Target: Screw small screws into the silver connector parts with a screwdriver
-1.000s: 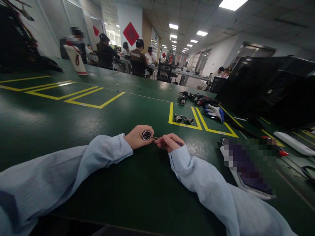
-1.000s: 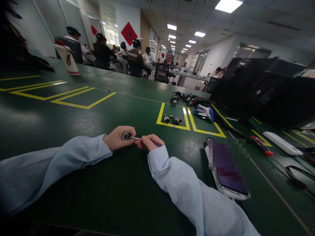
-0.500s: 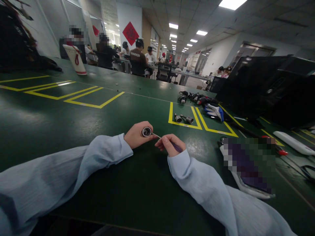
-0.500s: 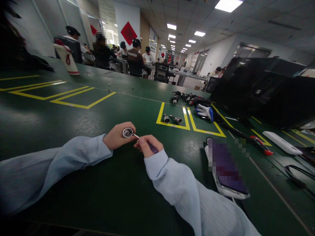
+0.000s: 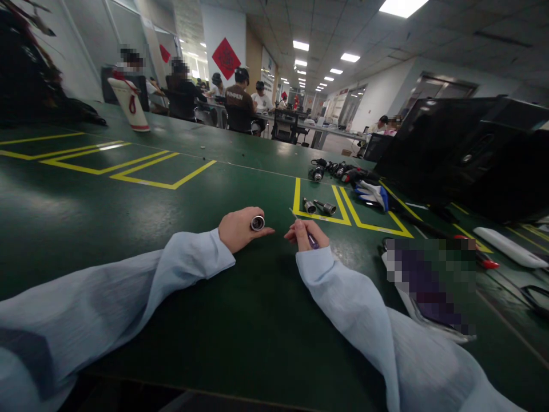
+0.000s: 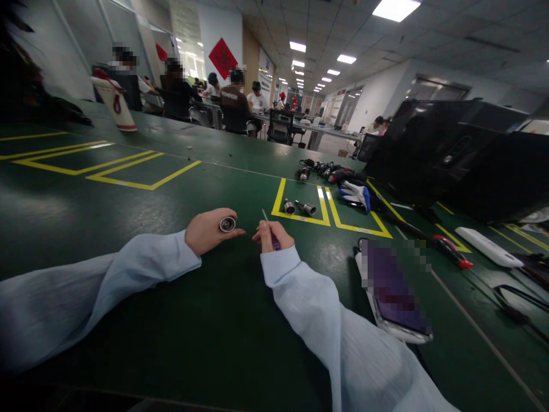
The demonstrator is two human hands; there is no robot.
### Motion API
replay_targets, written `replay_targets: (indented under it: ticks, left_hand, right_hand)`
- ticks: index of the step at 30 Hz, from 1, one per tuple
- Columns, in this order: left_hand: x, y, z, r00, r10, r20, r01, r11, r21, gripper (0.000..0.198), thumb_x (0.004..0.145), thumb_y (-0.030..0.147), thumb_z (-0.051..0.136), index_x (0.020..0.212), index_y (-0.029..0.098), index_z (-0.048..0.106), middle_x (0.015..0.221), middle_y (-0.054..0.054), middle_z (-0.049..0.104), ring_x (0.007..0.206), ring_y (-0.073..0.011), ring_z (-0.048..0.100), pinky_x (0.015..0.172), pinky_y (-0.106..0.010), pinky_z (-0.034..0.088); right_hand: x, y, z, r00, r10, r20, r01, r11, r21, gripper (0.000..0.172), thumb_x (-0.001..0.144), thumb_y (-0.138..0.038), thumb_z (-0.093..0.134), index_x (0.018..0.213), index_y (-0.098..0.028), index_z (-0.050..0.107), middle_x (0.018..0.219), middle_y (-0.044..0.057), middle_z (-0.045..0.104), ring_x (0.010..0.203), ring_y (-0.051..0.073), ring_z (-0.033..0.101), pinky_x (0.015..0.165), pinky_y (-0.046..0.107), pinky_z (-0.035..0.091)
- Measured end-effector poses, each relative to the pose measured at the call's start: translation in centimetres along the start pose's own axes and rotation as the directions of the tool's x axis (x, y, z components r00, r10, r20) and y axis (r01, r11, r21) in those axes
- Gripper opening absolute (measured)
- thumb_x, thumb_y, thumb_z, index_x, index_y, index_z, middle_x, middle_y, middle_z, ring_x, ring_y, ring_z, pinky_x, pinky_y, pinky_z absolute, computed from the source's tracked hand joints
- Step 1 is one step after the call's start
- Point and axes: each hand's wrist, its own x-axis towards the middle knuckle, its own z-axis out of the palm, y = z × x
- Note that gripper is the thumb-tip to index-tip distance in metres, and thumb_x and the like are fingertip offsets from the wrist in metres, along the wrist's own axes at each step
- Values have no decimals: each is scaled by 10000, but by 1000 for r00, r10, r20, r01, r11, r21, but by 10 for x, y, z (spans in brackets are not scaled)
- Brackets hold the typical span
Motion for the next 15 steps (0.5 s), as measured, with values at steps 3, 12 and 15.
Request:
replay_targets:
  ticks: [3, 12, 15]
  left_hand:
    - [16, -4, 7, 998, 41, 40, -37, 996, -77, 426, 670, 578, 569, 790, 169, 553, 790, -29, 585, 716, -180, 561, 621, -281, 416]
    - [71, 1, 46, 995, 96, 41, -84, 966, -244, 351, 626, 347, 683, 887, 129, 597, 905, -83, 598, 848, -211, 571, 773, -331, 457]
    - [88, 9, 61, 992, 113, 48, -98, 964, -248, 348, 623, 308, 678, 905, 119, 604, 917, -91, 600, 862, -218, 572, 795, -337, 453]
  right_hand:
    - [32, 21, -11, 988, -3, -158, -13, 995, -98, 324, 777, -457, 463, 695, -157, 555, 542, 14, 595, 466, 120, 535, 500, 246, 452]
    - [111, 86, -69, 974, 13, -227, -147, 797, -585, 157, 614, -207, 530, 770, -195, 530, 725, 20, 551, 702, 175, 520, 725, 326, 433]
    - [118, 101, -74, 975, 55, -216, -178, 774, -607, 268, 497, -124, 563, 744, -220, 521, 704, -4, 501, 708, 184, 495, 740, 342, 415]
